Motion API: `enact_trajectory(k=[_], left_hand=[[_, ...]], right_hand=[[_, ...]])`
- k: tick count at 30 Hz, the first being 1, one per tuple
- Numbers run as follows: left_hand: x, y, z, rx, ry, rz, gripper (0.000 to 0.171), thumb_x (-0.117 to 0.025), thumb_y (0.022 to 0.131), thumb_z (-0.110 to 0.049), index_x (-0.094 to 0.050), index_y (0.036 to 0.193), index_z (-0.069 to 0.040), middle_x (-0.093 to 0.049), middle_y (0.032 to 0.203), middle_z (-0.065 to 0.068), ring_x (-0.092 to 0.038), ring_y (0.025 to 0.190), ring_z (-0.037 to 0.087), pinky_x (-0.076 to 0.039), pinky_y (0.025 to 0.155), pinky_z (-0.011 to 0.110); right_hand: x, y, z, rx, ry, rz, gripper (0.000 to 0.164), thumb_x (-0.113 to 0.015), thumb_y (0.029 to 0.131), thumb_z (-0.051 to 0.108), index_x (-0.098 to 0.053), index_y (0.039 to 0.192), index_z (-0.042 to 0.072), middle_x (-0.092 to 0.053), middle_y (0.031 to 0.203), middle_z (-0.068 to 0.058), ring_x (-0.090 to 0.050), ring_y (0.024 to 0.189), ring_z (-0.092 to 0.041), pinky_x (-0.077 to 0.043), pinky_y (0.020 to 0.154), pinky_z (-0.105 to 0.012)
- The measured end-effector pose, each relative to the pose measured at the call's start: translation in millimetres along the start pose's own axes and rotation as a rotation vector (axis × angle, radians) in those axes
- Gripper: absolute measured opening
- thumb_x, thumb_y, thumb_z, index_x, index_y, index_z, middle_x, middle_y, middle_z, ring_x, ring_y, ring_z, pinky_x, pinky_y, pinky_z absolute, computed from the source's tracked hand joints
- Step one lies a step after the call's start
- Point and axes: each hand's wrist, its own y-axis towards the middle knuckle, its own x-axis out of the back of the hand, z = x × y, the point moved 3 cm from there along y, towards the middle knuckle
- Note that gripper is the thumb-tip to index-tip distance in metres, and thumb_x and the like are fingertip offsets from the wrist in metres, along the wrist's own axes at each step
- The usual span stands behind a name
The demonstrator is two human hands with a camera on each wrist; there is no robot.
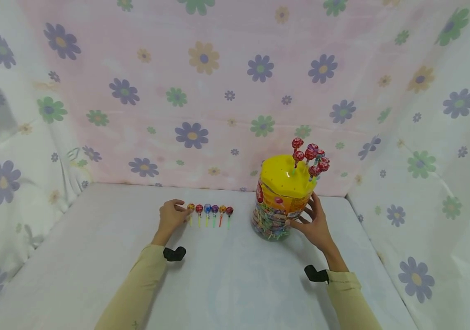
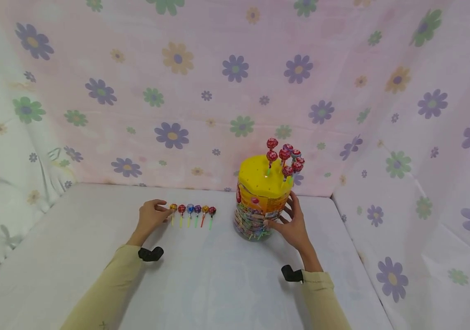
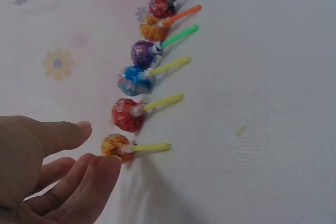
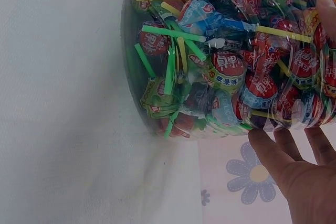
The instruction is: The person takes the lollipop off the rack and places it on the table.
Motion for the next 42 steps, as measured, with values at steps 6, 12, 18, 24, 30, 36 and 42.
enact_trajectory(k=[6,12,18,24,30,36,42], left_hand=[[3.6,-6.0,-44.7,-0.198,-0.163,0.047,0.037,-0.072,0.094,-0.009,-0.064,0.127,0.005,-0.072,0.105,0.024,-0.074,0.089,0.036,-0.063,0.073,0.034],[-12.8,-25.2,-115.3,-0.416,-0.260,0.112,0.035,-0.073,0.094,-0.007,-0.066,0.127,0.001,-0.071,0.108,0.021,-0.072,0.098,0.035,-0.063,0.082,0.037],[-34.6,-46.4,-164.4,-0.515,-0.349,0.183,0.034,-0.073,0.093,-0.005,-0.067,0.126,-0.001,-0.071,0.109,0.016,-0.072,0.100,0.030,-0.062,0.083,0.031],[-54.7,-53.5,-191.0,-0.541,-0.432,0.203,0.034,-0.071,0.095,-0.004,-0.066,0.128,0.001,-0.071,0.113,0.018,-0.072,0.103,0.030,-0.061,0.086,0.032],[-69.3,-56.3,-212.8,-0.541,-0.527,0.233,0.037,-0.070,0.095,-0.006,-0.063,0.131,0.000,-0.068,0.119,0.018,-0.070,0.107,0.032,-0.061,0.088,0.034],[-78.3,-56.2,-233.8,-0.589,-0.553,0.246,0.037,-0.071,0.094,-0.005,-0.063,0.130,0.002,-0.068,0.122,0.019,-0.070,0.107,0.032,-0.062,0.084,0.032],[-82.8,-57.6,-254.1,-0.602,-0.568,0.301,0.040,-0.069,0.095,-0.003,-0.060,0.134,0.004,-0.066,0.126,0.020,-0.068,0.114,0.030,-0.059,0.092,0.029]], right_hand=[[-2,-6,23,-0.020,-0.003,0.011,0.103,-0.079,0.086,-0.001,-0.013,0.163,0.015,-0.029,0.162,-0.022,-0.035,0.144,-0.051,-0.037,0.112,-0.065],[0,0,-1,-0.008,-0.007,-0.006,0.106,-0.081,0.085,0.001,-0.014,0.163,0.027,-0.031,0.162,-0.016,-0.037,0.144,-0.047,-0.039,0.111,-0.063],[1,0,-4,0.005,-0.016,-0.009,0.106,-0.083,0.084,0.006,-0.017,0.161,0.034,-0.034,0.161,-0.012,-0.040,0.143,-0.044,-0.041,0.110,-0.060],[2,1,-3,0.005,-0.019,-0.009,0.104,-0.084,0.084,0.008,-0.018,0.161,0.035,-0.034,0.162,-0.012,-0.039,0.144,-0.044,-0.041,0.110,-0.062],[1,0,-5,0.002,-0.014,-0.010,0.105,-0.083,0.084,0.007,-0.017,0.161,0.034,-0.033,0.162,-0.012,-0.039,0.144,-0.044,-0.041,0.110,-0.060],[0,0,-5,0.012,-0.017,-0.012,0.104,-0.082,0.085,0.004,-0.017,0.162,0.031,-0.032,0.162,-0.014,-0.039,0.144,-0.046,-0.040,0.110,-0.061],[0,0,-1,0.004,-0.018,-0.013,0.104,-0.082,0.085,0.005,-0.016,0.162,0.029,-0.032,0.162,-0.014,-0.039,0.144,-0.045,-0.040,0.111,-0.059]])
